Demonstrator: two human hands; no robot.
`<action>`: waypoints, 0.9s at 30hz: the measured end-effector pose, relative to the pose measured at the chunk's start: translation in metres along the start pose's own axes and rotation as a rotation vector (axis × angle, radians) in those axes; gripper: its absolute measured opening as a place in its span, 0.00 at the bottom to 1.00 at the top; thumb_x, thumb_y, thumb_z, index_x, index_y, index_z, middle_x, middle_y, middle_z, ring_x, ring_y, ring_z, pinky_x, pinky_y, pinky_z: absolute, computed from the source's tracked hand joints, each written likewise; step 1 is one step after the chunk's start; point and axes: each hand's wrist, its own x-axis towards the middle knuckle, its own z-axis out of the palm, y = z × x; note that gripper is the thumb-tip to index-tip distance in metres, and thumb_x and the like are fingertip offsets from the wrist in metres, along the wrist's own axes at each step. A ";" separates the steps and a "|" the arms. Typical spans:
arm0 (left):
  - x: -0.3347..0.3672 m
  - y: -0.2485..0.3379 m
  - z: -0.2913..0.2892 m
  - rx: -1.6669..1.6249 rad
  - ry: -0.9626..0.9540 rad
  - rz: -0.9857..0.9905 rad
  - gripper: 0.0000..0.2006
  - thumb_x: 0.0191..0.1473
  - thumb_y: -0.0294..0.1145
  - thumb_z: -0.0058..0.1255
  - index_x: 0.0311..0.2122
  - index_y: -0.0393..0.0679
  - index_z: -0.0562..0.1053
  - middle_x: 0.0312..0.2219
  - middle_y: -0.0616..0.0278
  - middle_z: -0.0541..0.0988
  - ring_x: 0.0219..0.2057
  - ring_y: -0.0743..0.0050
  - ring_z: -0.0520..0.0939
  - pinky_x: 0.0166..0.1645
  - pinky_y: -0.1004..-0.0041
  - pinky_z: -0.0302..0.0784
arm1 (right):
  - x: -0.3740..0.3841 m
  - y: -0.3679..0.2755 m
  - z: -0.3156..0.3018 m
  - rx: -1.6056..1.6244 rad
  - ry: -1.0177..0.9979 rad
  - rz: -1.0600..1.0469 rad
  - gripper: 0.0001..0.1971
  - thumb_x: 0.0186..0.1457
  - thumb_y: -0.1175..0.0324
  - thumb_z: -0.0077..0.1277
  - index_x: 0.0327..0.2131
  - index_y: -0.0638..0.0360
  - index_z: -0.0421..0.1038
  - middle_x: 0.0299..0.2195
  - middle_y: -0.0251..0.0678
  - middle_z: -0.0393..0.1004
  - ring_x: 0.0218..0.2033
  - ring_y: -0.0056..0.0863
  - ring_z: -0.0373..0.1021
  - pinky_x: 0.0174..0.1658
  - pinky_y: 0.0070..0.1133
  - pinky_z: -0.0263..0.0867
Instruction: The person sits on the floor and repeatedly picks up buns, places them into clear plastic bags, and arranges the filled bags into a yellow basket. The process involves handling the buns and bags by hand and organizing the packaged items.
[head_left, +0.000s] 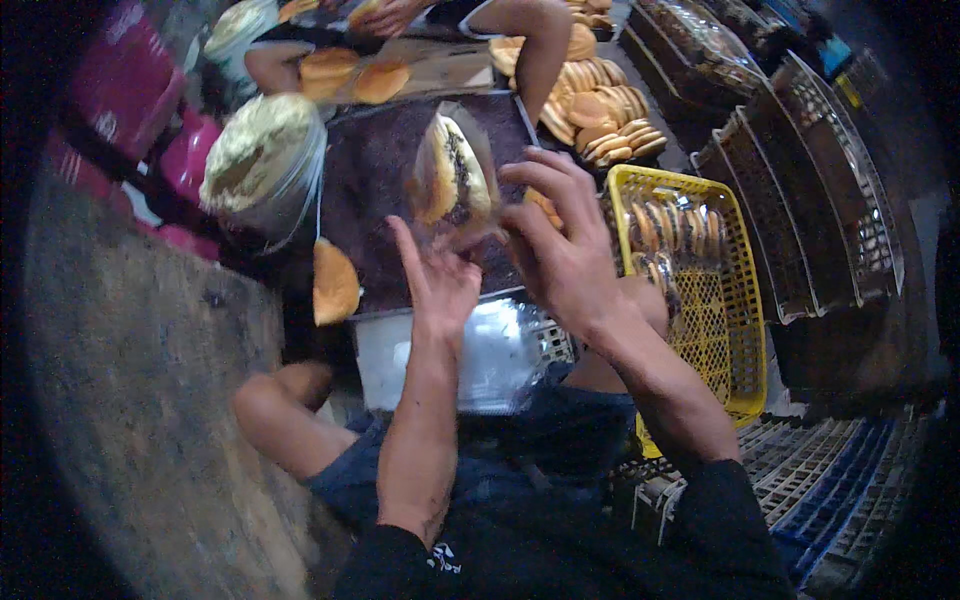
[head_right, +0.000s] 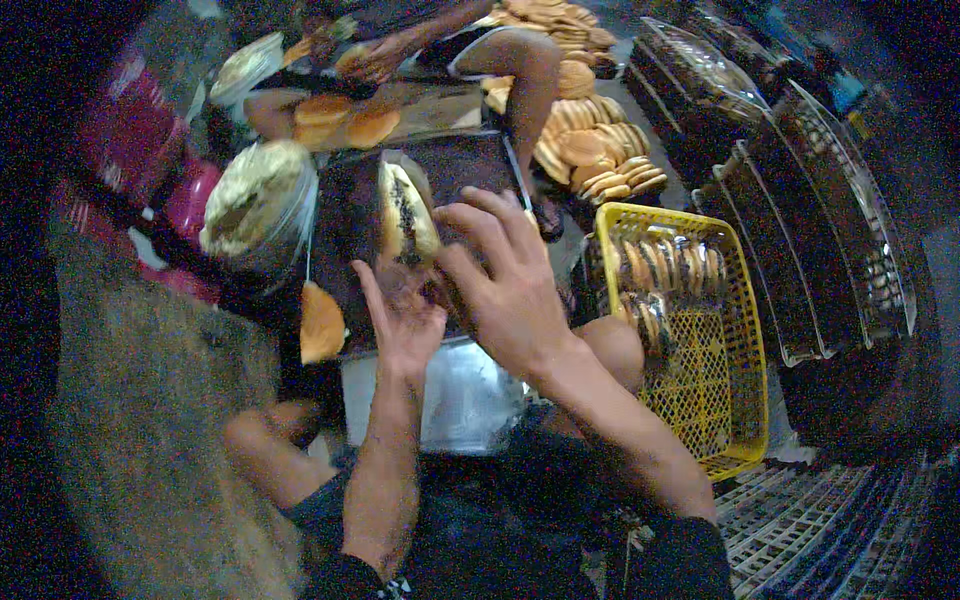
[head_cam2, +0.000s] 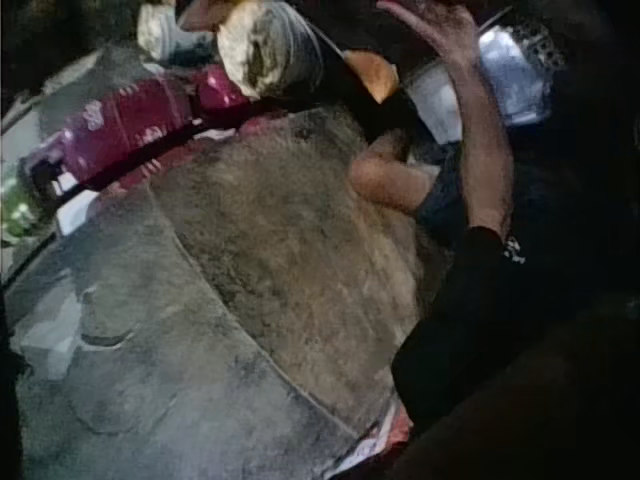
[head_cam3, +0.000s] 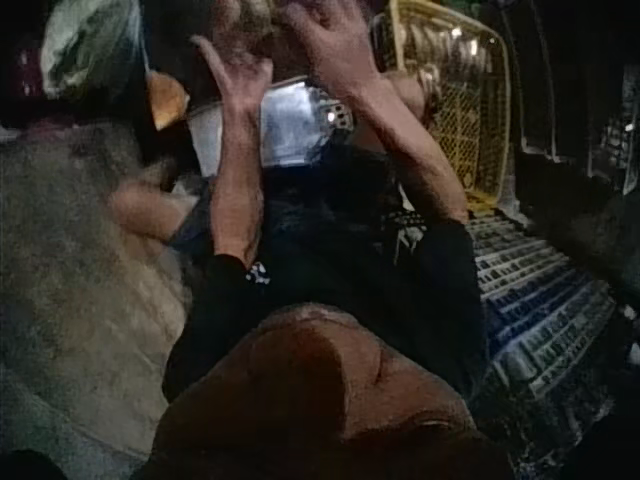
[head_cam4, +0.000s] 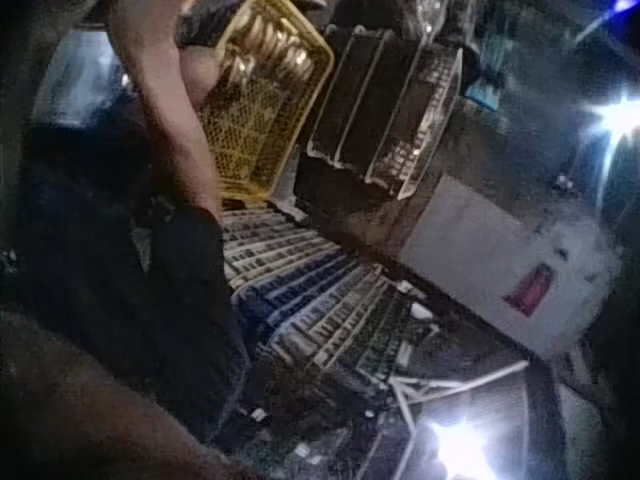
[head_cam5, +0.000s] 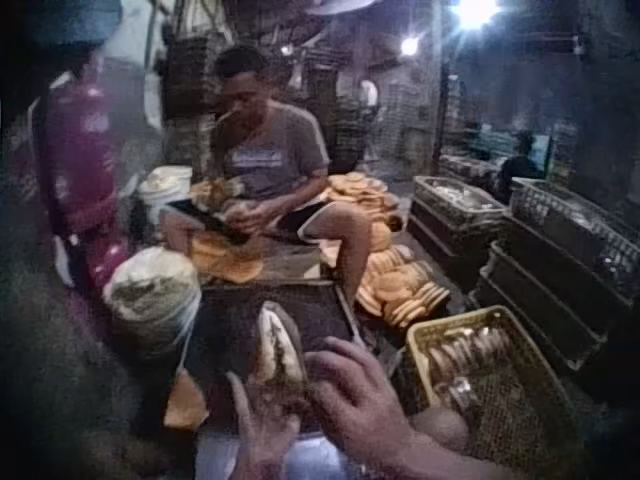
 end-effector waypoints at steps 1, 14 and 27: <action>0.002 -0.018 0.019 0.070 0.021 0.015 0.28 0.51 0.60 0.48 0.47 0.47 0.71 0.39 0.64 0.79 0.33 0.69 0.80 0.37 0.73 0.80 | 0.002 0.009 -0.016 -0.034 0.071 -0.029 0.10 0.44 0.67 0.51 0.33 0.57 0.69 0.48 0.38 0.65 0.55 0.44 0.58 0.58 0.42 0.54; 0.001 -0.069 -0.005 2.134 -0.343 0.059 0.23 0.49 0.51 0.53 0.28 0.35 0.77 0.22 0.47 0.78 0.27 0.53 0.80 0.34 0.62 0.72 | -0.233 0.237 -0.113 -0.106 0.055 1.065 0.34 0.46 0.63 0.57 0.54 0.62 0.52 0.39 0.49 0.72 0.39 0.40 0.71 0.45 0.29 0.66; -0.084 0.001 -0.120 2.079 0.069 -0.429 0.21 0.50 0.45 0.56 0.18 0.35 0.74 0.11 0.58 0.74 0.15 0.72 0.75 0.21 0.71 0.67 | -0.158 0.222 -0.082 0.196 -0.311 1.018 0.37 0.53 0.49 0.50 0.58 0.64 0.50 0.52 0.55 0.64 0.53 0.44 0.64 0.55 0.30 0.59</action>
